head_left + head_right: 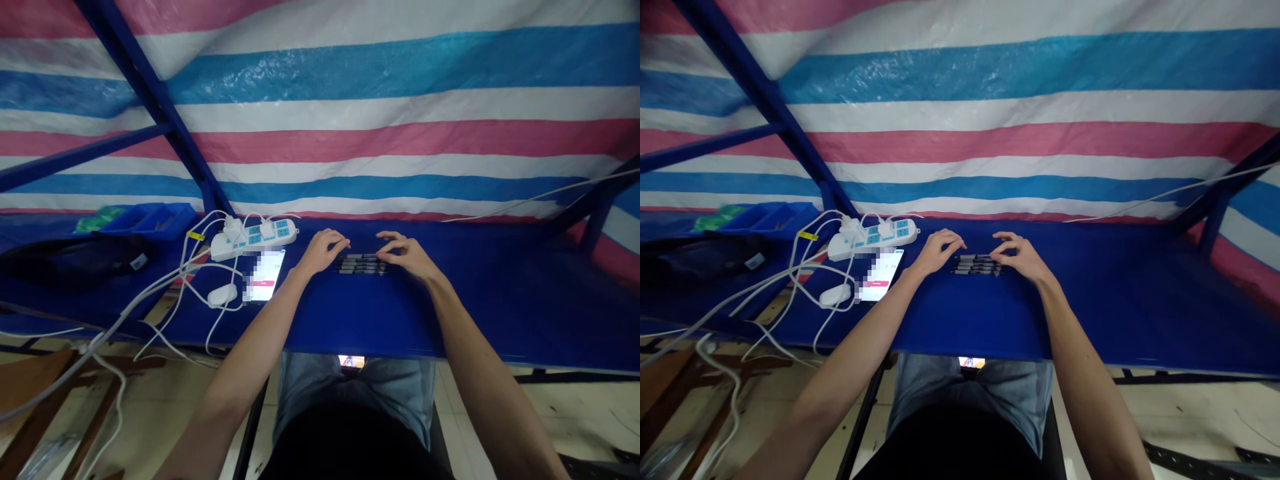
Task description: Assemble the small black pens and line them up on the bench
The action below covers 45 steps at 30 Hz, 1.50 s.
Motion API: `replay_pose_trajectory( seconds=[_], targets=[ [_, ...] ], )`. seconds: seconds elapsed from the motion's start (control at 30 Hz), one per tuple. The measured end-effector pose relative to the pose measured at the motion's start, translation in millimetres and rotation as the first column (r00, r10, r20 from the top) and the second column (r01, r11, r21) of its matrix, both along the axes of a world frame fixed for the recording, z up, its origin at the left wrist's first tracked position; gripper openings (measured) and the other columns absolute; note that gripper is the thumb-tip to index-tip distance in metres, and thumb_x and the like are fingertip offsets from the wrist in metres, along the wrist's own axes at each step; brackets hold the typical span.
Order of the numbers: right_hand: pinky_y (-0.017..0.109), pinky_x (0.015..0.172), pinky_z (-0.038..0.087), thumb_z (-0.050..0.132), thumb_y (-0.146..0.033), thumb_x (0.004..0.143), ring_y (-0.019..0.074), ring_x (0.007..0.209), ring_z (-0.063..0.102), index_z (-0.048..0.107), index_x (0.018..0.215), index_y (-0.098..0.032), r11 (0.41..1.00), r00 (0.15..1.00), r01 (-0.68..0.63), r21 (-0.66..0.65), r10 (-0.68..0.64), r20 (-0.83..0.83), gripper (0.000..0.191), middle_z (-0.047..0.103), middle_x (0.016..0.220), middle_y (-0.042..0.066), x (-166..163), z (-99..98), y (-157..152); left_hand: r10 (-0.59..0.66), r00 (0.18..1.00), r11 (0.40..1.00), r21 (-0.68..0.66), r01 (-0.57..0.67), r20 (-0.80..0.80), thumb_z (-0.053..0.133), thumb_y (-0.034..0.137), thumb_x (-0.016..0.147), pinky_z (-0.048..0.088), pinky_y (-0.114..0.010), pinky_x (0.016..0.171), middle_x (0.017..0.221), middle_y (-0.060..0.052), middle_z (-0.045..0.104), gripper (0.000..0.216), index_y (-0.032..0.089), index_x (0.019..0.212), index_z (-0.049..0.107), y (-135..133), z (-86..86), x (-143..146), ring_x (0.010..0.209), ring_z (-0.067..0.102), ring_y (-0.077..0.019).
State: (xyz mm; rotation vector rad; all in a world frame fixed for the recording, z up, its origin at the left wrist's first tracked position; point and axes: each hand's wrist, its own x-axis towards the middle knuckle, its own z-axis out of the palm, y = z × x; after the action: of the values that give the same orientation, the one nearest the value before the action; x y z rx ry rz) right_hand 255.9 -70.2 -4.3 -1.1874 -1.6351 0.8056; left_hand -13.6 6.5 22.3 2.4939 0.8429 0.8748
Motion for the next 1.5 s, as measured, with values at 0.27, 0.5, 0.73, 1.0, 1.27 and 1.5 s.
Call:
replay_pose_trajectory(
  seconds=[0.27,0.5,0.73,1.0,1.27,1.5],
  targets=[
    [0.043,0.095,0.052,0.081,-0.052,0.079,0.0272,0.104,0.07,0.081,0.088,-0.026,0.979,0.97,0.199,0.035,-0.192,-0.152,0.027,0.079,0.106,0.006,-3,-9.9,9,0.019,0.997,1.0,0.017,-0.02,0.079,0.063,0.04,0.101,0.049,-0.043,0.099,0.101,-0.003,0.079,0.021,0.025,0.099,0.076,3,-6.6,3,0.097,0.071,-0.0216],
    [0.036,0.068,0.05,0.065,-0.046,0.09,0.0205,0.064,0.064,0.078,0.091,-0.024,0.972,0.975,0.216,0.091,-0.22,0.041,0.025,0.073,0.075,0.002,-13,-9.5,4,0.026,1.0,1.0,0.012,-0.025,-0.007,0.049,0.037,0.107,0.047,-0.04,0.094,0.091,-0.003,0.075,0.033,0.022,0.087,0.071,3,-6.4,3,0.092,0.066,-0.0218],
    [0.041,0.086,0.052,0.068,-0.035,0.087,0.0256,0.087,0.071,0.08,0.091,-0.028,0.939,0.957,0.267,0.216,-0.285,0.058,0.014,0.08,0.097,0.004,-18,-6.2,2,0.001,0.998,0.998,-0.068,0.004,0.066,0.038,0.045,0.109,0.048,-0.037,0.083,0.073,-0.003,0.066,0.054,0.021,0.067,0.061,2,-11.4,8,0.079,0.063,-0.0199],
    [0.043,0.091,0.046,0.055,-0.029,0.099,0.0272,0.097,0.07,0.077,0.103,-0.025,0.915,0.878,0.237,0.327,-0.346,0.331,0.023,0.079,0.105,0.008,-21,-10.2,2,0.025,0.995,0.995,-0.102,-0.015,0.096,0.043,0.048,0.108,0.049,-0.035,0.087,0.079,-0.002,0.073,0.047,0.02,0.079,0.069,1,-10.7,7,0.082,0.069,-0.0198],
    [0.038,0.083,0.042,0.046,-0.02,0.102,0.0253,0.094,0.069,0.072,0.117,-0.022,0.914,0.821,0.162,0.373,-0.334,0.462,0.03,0.077,0.109,0.009,-22,-11.4,2,0.027,0.995,1.0,0.005,-0.028,0.096,0.05,0.037,0.107,0.048,-0.035,0.089,0.096,-0.003,0.074,0.025,0.022,0.097,0.067,2,-11.0,6,0.093,0.068,-0.0211],
    [0.038,0.081,0.037,0.034,-0.023,0.108,0.0259,0.094,0.061,0.063,0.136,-0.018,0.89,0.666,0.022,0.456,-0.353,0.657,0.041,0.072,0.101,0.012,-35,-7.3,-1,0.094,0.994,0.993,0.071,-0.099,0.062,0.039,0.042,0.111,0.043,-0.038,0.085,0.075,-0.003,0.069,0.05,0.02,0.071,0.059,4,-10.8,8,0.081,0.063,-0.0205]
  ],
)
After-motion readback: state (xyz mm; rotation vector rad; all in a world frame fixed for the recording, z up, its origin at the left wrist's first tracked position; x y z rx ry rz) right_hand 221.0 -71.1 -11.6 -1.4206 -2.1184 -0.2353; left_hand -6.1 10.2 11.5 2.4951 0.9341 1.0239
